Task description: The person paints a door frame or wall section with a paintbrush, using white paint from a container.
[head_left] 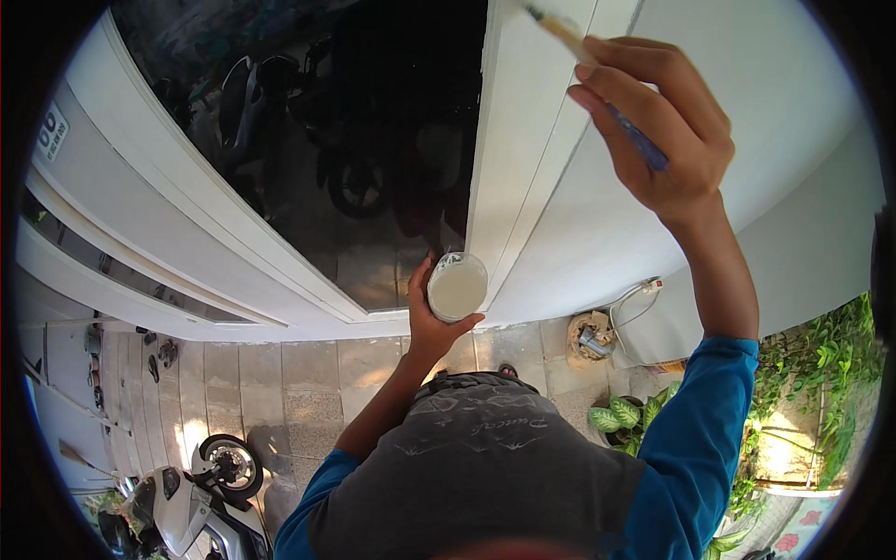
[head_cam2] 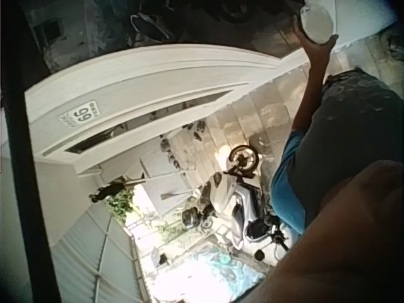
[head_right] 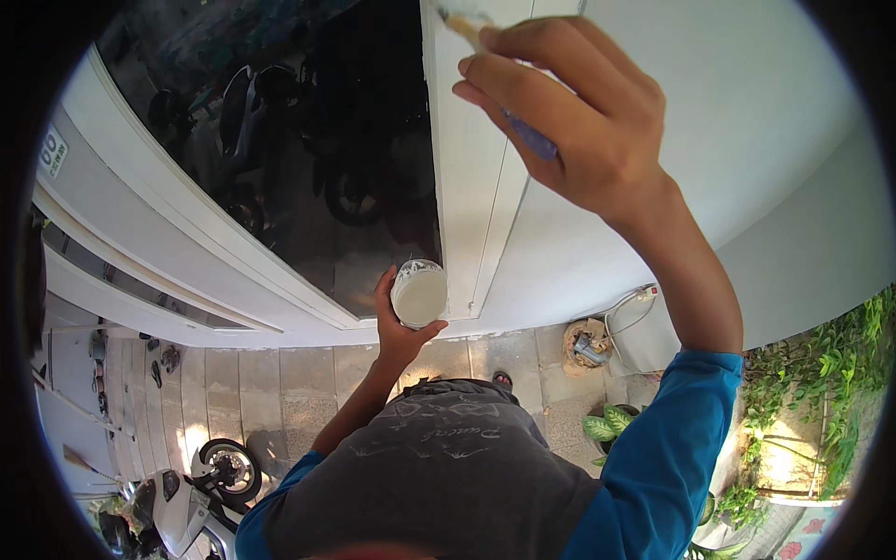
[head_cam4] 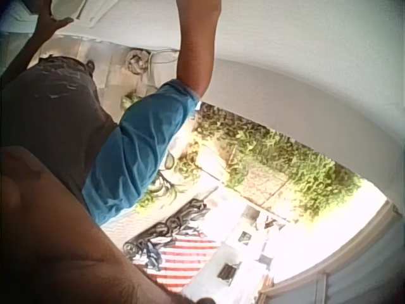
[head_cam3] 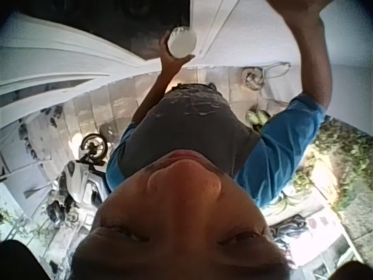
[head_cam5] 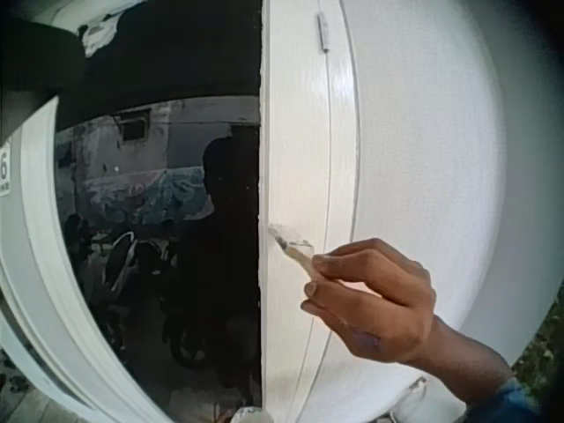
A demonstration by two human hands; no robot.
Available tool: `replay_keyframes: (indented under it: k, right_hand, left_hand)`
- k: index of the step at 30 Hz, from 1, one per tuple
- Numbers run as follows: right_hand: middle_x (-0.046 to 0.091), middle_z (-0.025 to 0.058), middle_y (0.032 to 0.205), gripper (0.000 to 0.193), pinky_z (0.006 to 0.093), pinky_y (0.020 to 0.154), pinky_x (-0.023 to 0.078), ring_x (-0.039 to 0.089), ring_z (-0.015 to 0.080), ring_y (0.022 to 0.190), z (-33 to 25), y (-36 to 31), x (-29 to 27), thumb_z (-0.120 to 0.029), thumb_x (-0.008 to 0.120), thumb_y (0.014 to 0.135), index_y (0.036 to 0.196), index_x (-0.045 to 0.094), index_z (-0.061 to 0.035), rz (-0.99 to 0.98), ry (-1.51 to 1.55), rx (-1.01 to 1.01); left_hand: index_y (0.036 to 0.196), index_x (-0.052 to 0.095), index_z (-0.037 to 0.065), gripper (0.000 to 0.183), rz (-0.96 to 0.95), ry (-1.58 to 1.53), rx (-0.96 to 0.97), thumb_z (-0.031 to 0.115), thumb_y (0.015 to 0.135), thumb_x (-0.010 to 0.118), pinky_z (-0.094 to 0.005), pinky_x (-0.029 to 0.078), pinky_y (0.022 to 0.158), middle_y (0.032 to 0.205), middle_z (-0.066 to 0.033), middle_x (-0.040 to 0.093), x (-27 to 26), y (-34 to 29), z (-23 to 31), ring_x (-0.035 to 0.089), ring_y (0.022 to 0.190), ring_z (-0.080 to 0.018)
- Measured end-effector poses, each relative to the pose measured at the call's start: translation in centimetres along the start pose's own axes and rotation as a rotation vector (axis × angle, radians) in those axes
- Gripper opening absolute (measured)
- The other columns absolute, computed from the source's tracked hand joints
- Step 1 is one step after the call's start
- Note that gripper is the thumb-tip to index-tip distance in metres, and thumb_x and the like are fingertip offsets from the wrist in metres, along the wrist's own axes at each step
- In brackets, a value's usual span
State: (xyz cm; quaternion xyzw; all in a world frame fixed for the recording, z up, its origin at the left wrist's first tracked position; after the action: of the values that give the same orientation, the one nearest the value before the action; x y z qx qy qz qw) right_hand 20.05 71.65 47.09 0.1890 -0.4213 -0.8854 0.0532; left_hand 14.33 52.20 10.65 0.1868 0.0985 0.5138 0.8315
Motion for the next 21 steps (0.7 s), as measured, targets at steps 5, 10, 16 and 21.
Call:
replay_keyframes:
  k: [5, 10, 16, 21]
  right_hand:
    - [0.07, 0.0084, 0.101, 0.022, 0.0301, 0.065, 0.057, 0.07, 0.0251, 0.096, -4.2, -5.2, 2.5, -0.018, 0.073, 0.075, 0.094, 0.071, -0.0086, -0.211, -0.13, -0.101]
    - [0.065, 0.004, 0.092, 0.016, 0.032, 0.071, 0.057, 0.067, 0.0202, 0.09, -9.7, -10.4, 4.8, -0.014, 0.073, 0.076, 0.09, 0.067, -0.0109, -0.473, 0.23, 0.087]
    - [0.068, 0.0071, 0.085, 0.016, 0.0358, 0.06, 0.054, 0.067, 0.0263, 0.07, -2.7, -4.4, 3.0, -0.01, 0.081, 0.083, 0.094, 0.07, -0.0061, -0.265, 0.327, 0.48]
    - [0.071, 0.0108, 0.091, 0.025, 0.0323, 0.061, 0.058, 0.071, 0.0262, 0.076, -1.4, -2.4, 0.8, -0.008, 0.086, 0.075, 0.095, 0.072, -0.0032, 0.044, 0.029, 0.052]
  left_hand:
    - [0.157, 0.021, 0.005, 0.119, -0.004, -0.008, 0.013, 0.011, 0.064, 0.095, -0.042, 0.044, 0.111, 0.146, -0.0169, 0.042, 0.0, 0.1, -0.1, 0.051, 0.134, -0.028]
    - [0.157, 0.021, 0.005, 0.118, 0.002, -0.029, -0.01, 0.01, 0.064, 0.095, -0.0419, 0.044, 0.112, 0.146, -0.0167, 0.042, -0.2, 0.0, 0.1, 0.05, 0.134, -0.0278]
    - [0.157, 0.021, 0.006, 0.119, 0.009, -0.003, -0.01, 0.011, 0.064, 0.095, -0.0417, 0.045, 0.111, 0.146, -0.0163, 0.042, -0.4, 0.0, -0.2, 0.051, 0.133, -0.0277]
    - [0.157, 0.022, 0.006, 0.118, 0.0, -0.002, 0.01, 0.01, 0.064, 0.095, -0.0414, 0.045, 0.111, 0.146, -0.0157, 0.043, -0.2, 0.2, 0.1, 0.051, 0.133, -0.0277]
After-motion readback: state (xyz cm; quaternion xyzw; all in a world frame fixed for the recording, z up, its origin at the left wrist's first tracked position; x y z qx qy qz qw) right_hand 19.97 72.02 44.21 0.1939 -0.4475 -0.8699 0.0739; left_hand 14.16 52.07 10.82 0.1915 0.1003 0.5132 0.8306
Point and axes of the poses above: each hand's wrist, its own y-axis towards the middle knuckle, its own x-axis out of the palm, z = x × y, the point moved 4 cm from there along y, towards the middle knuckle
